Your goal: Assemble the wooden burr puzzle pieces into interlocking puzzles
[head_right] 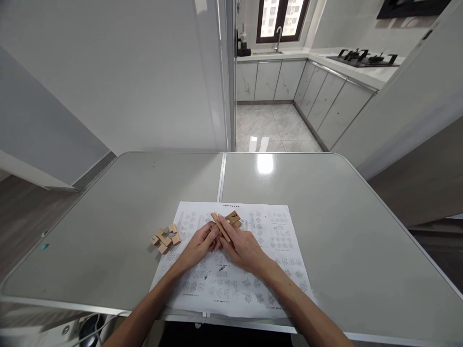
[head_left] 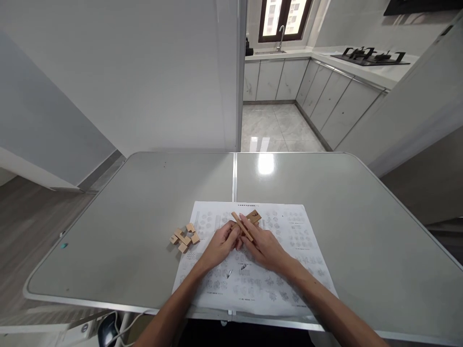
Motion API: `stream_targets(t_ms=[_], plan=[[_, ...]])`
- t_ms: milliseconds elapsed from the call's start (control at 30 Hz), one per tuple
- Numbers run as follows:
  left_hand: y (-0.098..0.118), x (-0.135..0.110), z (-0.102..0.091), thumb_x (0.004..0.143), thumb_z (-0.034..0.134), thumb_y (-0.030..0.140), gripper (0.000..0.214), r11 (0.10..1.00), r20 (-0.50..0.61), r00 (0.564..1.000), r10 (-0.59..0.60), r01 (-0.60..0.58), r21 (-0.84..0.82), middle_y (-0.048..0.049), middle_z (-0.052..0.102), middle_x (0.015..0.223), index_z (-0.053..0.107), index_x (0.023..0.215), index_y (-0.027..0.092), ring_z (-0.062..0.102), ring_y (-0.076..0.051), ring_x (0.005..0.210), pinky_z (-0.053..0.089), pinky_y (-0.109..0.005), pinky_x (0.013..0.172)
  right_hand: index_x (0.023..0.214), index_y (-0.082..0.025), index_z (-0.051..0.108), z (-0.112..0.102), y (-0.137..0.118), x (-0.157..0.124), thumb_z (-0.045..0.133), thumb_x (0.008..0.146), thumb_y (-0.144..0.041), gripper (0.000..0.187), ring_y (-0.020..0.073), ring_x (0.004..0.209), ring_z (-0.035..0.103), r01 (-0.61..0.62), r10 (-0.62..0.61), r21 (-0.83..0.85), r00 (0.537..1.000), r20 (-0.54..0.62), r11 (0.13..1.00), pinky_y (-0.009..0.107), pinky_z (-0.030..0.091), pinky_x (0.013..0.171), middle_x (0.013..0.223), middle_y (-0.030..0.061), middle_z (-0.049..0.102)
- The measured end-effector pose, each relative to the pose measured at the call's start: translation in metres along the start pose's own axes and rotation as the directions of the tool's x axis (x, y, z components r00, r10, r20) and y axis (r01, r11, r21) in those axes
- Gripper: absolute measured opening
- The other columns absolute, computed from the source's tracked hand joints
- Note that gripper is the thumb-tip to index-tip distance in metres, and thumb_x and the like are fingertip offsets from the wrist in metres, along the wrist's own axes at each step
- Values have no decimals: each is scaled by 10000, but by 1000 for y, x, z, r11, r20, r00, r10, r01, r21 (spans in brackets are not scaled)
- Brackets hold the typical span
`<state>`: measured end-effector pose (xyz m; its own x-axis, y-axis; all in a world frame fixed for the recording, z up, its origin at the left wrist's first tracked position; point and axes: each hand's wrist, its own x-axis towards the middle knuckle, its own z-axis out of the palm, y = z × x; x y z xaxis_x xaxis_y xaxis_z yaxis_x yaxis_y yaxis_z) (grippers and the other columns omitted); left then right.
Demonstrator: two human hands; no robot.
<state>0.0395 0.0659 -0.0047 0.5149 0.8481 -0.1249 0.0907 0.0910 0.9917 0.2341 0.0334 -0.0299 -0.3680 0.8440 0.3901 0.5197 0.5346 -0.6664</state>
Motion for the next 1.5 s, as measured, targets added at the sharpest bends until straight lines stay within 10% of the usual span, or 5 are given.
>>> stream_targets(t_ms=[167, 367, 600, 1000, 1500], plan=[[-1, 3, -3, 1027, 503, 650, 449, 997, -54, 998, -14, 10, -72, 59, 525, 638, 544, 1006, 204, 385, -112, 527, 334, -249, 536, 1708, -293, 119, 3, 5, -3, 536, 1056, -311, 775, 151, 574, 609, -62, 71, 76, 990, -120, 995, 298, 541, 542, 1041, 56, 725], [-6, 6, -8, 995, 537, 647, 439, 990, -178, 984, -17, -9, -143, 76, 497, 623, 497, 906, 219, 353, -78, 469, 270, -219, 478, 1666, -286, 235, -2, 7, 1, 622, 992, -304, 778, 236, 838, 665, -95, 104, 45, 949, -299, 994, 392, 595, 720, 1066, 72, 666], [-13, 7, -14, 977, 564, 553, 383, 985, -295, 956, 5, -56, -166, 68, 527, 622, 465, 815, 221, 327, -72, 472, 251, -208, 473, 1592, -263, 361, -3, 9, 2, 707, 936, -352, 747, 356, 1232, 577, -202, 185, -63, 959, -215, 977, 572, 537, 1033, 1386, 169, 546], [-6, 4, -11, 951, 659, 598, 438, 987, -207, 978, 8, -41, -153, 34, 637, 612, 514, 811, 209, 387, -73, 447, 301, -227, 487, 1588, -264, 371, 1, 11, 1, 780, 868, -471, 853, 407, 1305, 515, -195, 173, -211, 978, -121, 958, 623, 452, 1075, 1424, 166, 574], [-9, 9, -19, 925, 583, 488, 365, 958, -403, 912, -72, -48, -282, 64, 477, 538, 436, 719, 223, 360, -93, 503, 304, -241, 528, 1525, -289, 452, -13, -2, 4, 779, 841, -292, 758, 358, 1270, 542, -90, 86, -1, 961, -264, 996, 556, 533, 1064, 1385, 142, 545]])
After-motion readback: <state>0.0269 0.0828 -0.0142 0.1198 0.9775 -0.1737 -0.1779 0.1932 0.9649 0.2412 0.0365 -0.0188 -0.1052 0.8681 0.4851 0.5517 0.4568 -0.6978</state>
